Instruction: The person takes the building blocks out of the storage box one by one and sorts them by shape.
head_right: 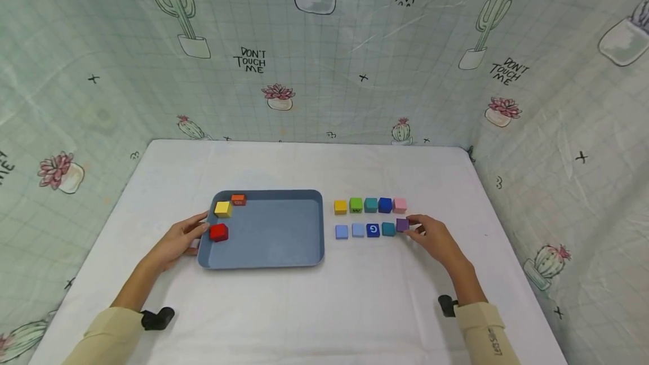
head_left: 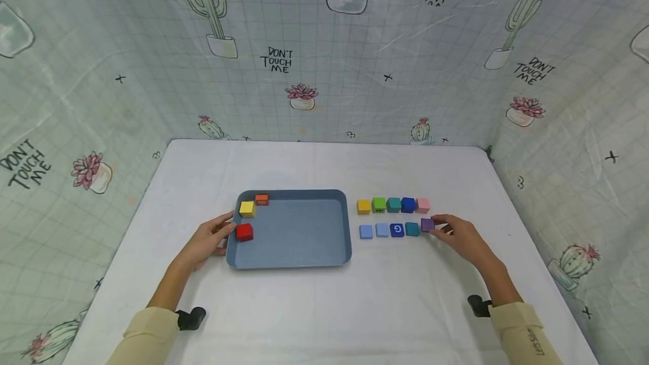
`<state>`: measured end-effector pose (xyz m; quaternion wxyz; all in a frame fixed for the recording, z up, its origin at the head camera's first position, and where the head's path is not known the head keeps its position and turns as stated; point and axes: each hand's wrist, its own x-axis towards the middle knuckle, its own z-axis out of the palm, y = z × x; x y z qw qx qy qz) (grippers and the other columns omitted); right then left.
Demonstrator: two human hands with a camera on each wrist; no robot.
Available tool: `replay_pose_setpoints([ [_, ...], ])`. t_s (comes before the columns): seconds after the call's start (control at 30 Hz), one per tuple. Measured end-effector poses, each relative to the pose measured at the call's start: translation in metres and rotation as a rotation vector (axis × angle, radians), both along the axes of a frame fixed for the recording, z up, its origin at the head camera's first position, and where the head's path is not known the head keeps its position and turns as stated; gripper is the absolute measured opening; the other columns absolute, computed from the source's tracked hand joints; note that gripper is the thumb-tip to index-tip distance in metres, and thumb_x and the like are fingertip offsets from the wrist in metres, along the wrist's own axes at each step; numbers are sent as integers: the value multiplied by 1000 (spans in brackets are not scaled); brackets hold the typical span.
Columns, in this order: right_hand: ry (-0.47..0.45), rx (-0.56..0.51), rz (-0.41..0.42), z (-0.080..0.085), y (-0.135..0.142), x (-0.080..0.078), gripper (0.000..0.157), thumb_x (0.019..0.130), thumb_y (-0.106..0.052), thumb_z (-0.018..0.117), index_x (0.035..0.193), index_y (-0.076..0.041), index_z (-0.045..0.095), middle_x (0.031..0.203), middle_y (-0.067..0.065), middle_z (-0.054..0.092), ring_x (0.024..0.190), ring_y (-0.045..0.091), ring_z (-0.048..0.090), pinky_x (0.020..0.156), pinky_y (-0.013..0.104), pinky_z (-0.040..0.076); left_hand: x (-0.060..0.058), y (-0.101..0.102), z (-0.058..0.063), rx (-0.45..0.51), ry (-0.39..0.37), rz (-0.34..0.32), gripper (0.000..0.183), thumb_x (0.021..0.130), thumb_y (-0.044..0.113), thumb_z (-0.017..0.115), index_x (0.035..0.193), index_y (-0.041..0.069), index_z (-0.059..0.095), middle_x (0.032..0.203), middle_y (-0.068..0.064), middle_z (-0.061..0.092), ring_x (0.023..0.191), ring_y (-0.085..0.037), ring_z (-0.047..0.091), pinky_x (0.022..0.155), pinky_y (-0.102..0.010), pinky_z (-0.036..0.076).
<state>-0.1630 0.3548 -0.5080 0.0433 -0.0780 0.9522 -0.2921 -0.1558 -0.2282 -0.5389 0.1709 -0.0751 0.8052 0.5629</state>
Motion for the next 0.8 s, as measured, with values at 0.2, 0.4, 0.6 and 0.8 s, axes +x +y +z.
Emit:
replay_pose_setpoints([
  [0.2,69,56,39,-43,24,-15,52,89,-44,57,125,-7,56,112,11,61,89,23,59,66,34,55,0,-1,-2,-5,-1,1,65,96,37,52,150,13,25,135,-25,37,109,-36,45,75,-33,55],
  [0.4,-21,36,12,-27,14,-6,43,92,-28,63,126,-3,55,110,12,62,91,25,58,65,30,54,0,0,-2,-1,-4,7,64,97,36,52,150,14,25,135,-24,37,108,-35,46,75,-34,55],
  [0.6,-80,12,-5,-14,6,0,41,90,-15,64,127,1,53,113,18,60,96,31,58,80,45,52,0,2,0,7,-18,16,63,97,35,52,150,14,24,136,-24,36,110,-36,45,76,-34,55],
  [0.8,-93,23,-3,-18,7,-3,43,91,-16,64,129,1,52,115,19,59,97,32,57,82,46,51,-1,1,0,-1,-10,7,64,97,36,52,150,14,24,137,-24,35,112,-37,44,77,-35,54],
])
